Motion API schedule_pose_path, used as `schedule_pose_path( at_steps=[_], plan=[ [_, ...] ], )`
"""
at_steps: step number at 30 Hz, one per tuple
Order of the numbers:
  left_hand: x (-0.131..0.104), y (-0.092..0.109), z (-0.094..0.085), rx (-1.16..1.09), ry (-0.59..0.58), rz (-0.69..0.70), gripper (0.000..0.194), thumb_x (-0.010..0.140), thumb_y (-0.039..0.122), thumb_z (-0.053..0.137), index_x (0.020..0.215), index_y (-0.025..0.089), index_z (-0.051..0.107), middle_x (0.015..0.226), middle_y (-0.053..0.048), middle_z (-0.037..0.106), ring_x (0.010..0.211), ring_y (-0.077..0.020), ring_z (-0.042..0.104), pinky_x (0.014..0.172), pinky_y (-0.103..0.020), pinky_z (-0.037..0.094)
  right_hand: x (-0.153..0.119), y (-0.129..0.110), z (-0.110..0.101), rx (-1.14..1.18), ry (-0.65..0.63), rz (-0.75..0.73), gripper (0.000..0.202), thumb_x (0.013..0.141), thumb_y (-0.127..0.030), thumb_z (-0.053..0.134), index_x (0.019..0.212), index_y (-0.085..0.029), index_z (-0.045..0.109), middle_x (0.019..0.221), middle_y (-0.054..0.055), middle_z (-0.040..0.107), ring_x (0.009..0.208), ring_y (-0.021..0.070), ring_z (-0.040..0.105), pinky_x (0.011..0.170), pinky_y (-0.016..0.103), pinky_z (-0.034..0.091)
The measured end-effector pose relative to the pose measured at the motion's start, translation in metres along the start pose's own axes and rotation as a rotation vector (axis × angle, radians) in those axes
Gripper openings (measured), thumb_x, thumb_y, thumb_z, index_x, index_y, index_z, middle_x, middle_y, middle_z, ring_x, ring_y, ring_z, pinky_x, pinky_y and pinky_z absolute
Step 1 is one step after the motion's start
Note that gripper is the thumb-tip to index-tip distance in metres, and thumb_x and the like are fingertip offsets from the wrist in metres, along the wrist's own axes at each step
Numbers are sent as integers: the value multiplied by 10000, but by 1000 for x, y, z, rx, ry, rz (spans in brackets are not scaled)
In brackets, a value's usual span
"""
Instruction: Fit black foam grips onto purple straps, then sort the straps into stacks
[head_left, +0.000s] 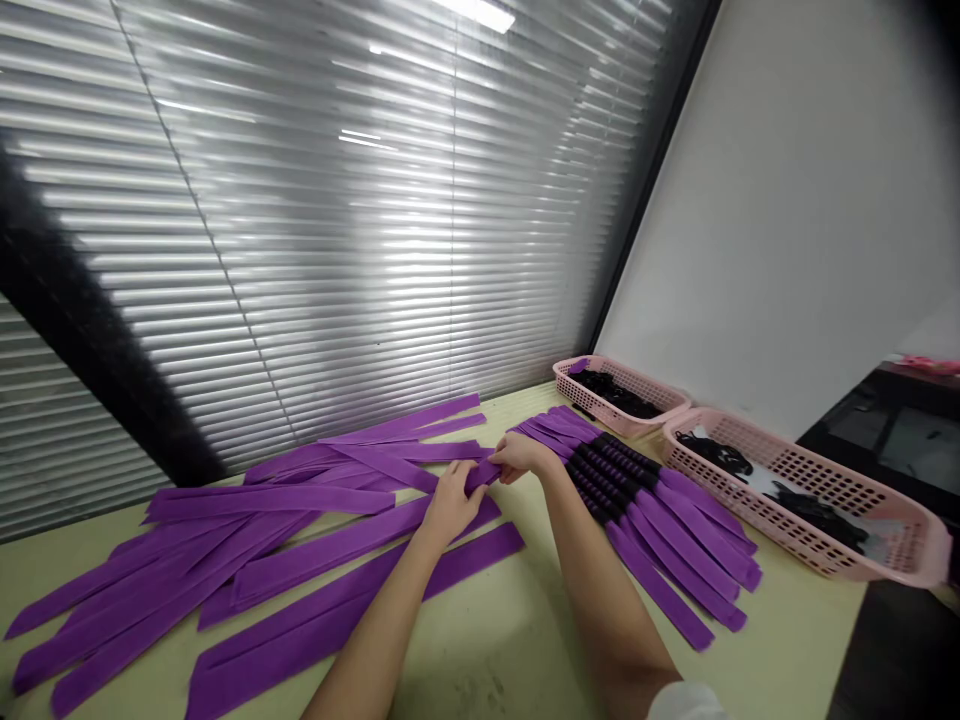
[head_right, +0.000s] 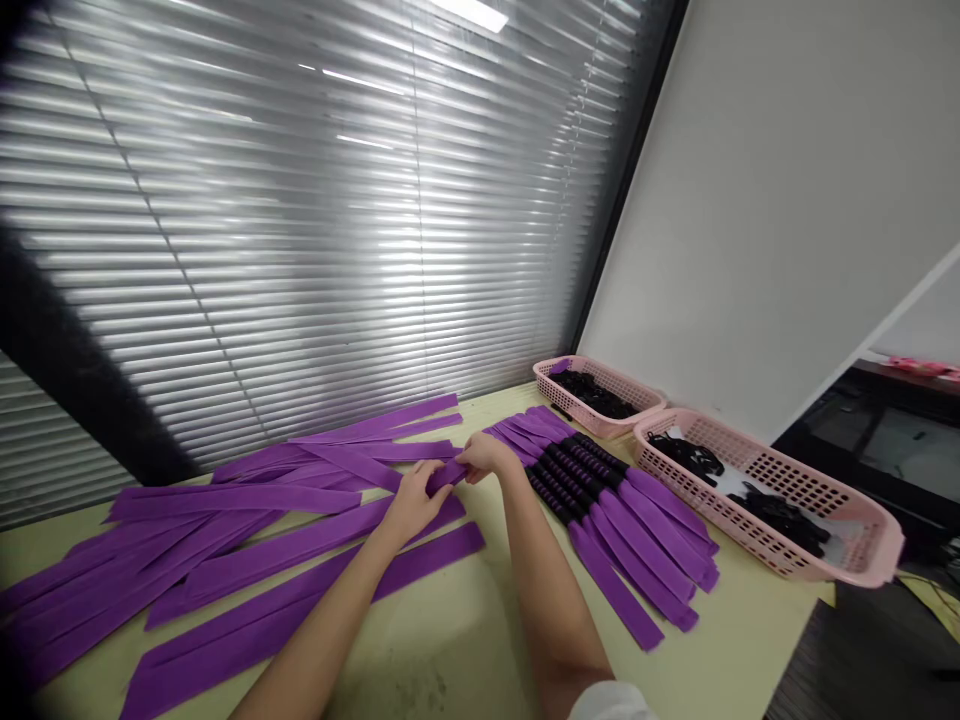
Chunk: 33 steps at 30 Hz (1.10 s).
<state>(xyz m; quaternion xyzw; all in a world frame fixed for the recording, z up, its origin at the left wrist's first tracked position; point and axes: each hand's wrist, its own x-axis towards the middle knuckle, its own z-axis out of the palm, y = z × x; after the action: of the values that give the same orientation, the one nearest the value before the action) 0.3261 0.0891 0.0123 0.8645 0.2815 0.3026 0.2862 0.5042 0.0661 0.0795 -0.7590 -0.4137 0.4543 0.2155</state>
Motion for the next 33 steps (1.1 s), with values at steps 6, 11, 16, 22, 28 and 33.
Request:
schedule_pose_path(
  at_steps=[6,11,16,22,28,33],
  plan=[
    [0,3,-5,-18,26,32,176,825,208,591,1000,191,579,1022,-63,586,972,-220,559,870,-389,469,2,0,1,-6,-9,27,207,820,-191,648,639,-108,594,459,37,617,475,146,639,521,202,549],
    [0,4,-9,4,28,14,102,788,195,606,881,190,563,941,-48,566,886,-207,550,799,-367,470,-1,-1,1,-17,-7,35,206,766,-181,715,615,-120,588,452,27,612,507,147,650,509,169,526],
    [0,3,-7,9,14,26,104,771,177,601,859,192,548,916,-43,566,863,-198,547,783,-351,467,0,-1,1,-26,-12,36,158,784,-112,667,643,-114,594,435,11,599,483,127,631,508,165,529],
    [1,4,-7,17,-9,20,93,764,162,594,842,189,553,901,-45,561,840,-197,549,771,-346,474,2,2,1,-50,-17,17,139,735,-126,712,651,-108,603,474,19,621,513,131,641,527,181,547],
    [-2,6,-7,46,-39,-12,143,794,184,571,937,175,564,1043,-77,566,944,-205,569,859,-347,472,-3,-6,5,-162,40,-5,158,662,-105,726,570,-98,599,427,3,559,435,121,570,476,216,550],
    [-1,11,-10,211,-142,-81,640,816,445,599,1336,143,381,1332,-171,488,1214,-308,489,989,-417,404,-15,-19,10,-231,179,-148,131,662,-136,673,572,-119,580,563,11,596,468,116,566,415,221,524]
  ],
)
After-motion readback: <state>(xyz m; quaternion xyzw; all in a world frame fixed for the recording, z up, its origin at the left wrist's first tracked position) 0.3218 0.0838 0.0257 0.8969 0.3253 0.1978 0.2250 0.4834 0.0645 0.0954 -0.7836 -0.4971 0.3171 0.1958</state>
